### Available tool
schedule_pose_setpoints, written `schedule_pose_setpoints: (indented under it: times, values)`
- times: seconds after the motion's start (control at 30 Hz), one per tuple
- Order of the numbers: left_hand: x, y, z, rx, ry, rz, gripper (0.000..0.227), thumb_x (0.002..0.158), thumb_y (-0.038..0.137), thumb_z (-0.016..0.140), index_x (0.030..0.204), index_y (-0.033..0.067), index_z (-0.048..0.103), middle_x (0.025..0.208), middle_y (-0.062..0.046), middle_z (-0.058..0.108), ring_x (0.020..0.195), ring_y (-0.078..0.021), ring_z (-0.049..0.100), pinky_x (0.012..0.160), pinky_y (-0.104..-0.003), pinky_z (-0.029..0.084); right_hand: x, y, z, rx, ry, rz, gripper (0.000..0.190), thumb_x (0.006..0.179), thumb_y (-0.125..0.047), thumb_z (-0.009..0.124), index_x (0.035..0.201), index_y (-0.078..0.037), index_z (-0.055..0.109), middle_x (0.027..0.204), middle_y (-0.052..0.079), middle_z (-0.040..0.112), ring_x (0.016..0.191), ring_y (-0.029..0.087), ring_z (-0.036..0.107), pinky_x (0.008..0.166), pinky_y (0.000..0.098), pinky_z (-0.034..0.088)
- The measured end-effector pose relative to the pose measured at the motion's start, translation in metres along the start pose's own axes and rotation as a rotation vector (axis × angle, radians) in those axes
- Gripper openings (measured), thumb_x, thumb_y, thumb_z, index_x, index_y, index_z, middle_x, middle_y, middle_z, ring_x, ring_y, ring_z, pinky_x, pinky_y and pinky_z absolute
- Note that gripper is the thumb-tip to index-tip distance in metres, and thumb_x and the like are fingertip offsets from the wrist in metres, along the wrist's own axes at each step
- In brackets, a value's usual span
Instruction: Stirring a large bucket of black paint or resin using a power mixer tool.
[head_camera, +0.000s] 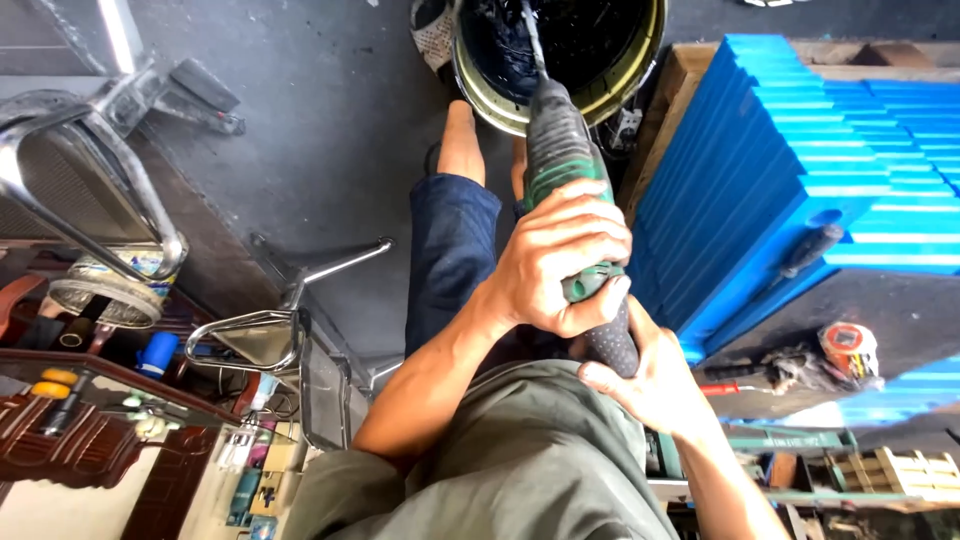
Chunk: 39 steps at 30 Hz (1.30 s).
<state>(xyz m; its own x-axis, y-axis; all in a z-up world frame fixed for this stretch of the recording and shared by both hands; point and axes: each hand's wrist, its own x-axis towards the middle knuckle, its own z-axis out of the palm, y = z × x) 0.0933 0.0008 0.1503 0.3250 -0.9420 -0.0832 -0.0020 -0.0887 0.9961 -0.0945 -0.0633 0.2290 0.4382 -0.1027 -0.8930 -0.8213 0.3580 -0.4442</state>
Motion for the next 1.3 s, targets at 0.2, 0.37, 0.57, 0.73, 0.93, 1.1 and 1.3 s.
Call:
schedule_pose_setpoints:
  times: [0.2,0.37,0.57,0.73,0.93,1.1,1.3]
  values:
    - [0.003,-0.003,0.000,-0.043,-0.018,-0.017,0.014,0.081,0.013,0.074,0.088,0.0040,0.066,0.093,-0.008,0.069,0.099,-0.0271,0.071,0.112,-0.049,0.050,-0.005,0.002,0.013,-0.038,0.135,0.114,0.056,0.073,-0.033,0.082,0.117,-0.003,0.064,0.071,0.006,0.068,0.065,0.015,0.065,0.063,0.0334,0.054]
    - [0.004,-0.001,-0.003,-0.060,-0.026,-0.039,0.013,0.081,0.013,0.074,0.087,0.0043,0.066,0.092,-0.008,0.069,0.099,-0.0271,0.071,0.107,-0.046,0.051,-0.002,-0.004,0.017,-0.019,0.128,0.240,0.054,0.071,-0.033,0.082,0.114,-0.004,0.066,0.060,0.005,0.068,0.053,0.017,0.068,0.055,0.0346,0.055]
    - [0.002,0.000,-0.006,-0.056,-0.011,-0.036,0.014,0.078,0.012,0.072,0.087,0.0040,0.066,0.093,-0.008,0.069,0.099,-0.0270,0.071,0.112,-0.049,0.050,-0.004,-0.007,0.018,-0.147,0.162,0.119,0.059,0.071,-0.035,0.084,0.115,-0.002,0.063,0.067,0.008,0.068,0.060,0.017,0.070,0.061,0.0346,0.054]
    - [0.006,0.001,-0.008,-0.056,-0.020,-0.052,0.013,0.079,0.012,0.073,0.087,0.0049,0.066,0.092,-0.007,0.069,0.099,-0.0263,0.071,0.107,-0.045,0.051,-0.002,-0.004,0.021,-0.106,0.165,0.139,0.055,0.072,-0.033,0.082,0.113,-0.002,0.064,0.070,0.011,0.070,0.062,0.018,0.067,0.062,0.0355,0.054]
    - [0.004,0.000,-0.007,-0.055,-0.009,-0.043,0.013,0.079,0.012,0.072,0.088,0.0051,0.066,0.093,-0.007,0.069,0.099,-0.0261,0.071,0.107,-0.045,0.050,-0.001,-0.006,0.017,-0.148,0.138,0.207,0.057,0.071,-0.034,0.083,0.115,-0.004,0.063,0.068,0.011,0.071,0.061,0.017,0.071,0.063,0.0355,0.055]
    - [0.005,0.002,-0.006,-0.061,-0.010,-0.069,0.013,0.077,0.013,0.073,0.086,0.0064,0.065,0.092,-0.006,0.069,0.098,-0.0260,0.071,0.107,-0.045,0.051,-0.005,0.003,0.019,-0.178,0.170,0.077,0.056,0.072,-0.034,0.083,0.114,-0.002,0.063,0.073,0.010,0.070,0.064,0.016,0.071,0.063,0.0347,0.054]
    - [0.007,-0.001,-0.006,-0.062,-0.023,-0.041,0.014,0.079,0.013,0.073,0.088,0.0052,0.066,0.093,-0.007,0.069,0.099,-0.0264,0.071,0.107,-0.045,0.051,-0.002,-0.007,0.020,-0.033,0.147,0.227,0.047,0.074,-0.034,0.080,0.107,-0.004,0.064,0.063,0.010,0.067,0.057,0.019,0.068,0.058,0.0368,0.054]
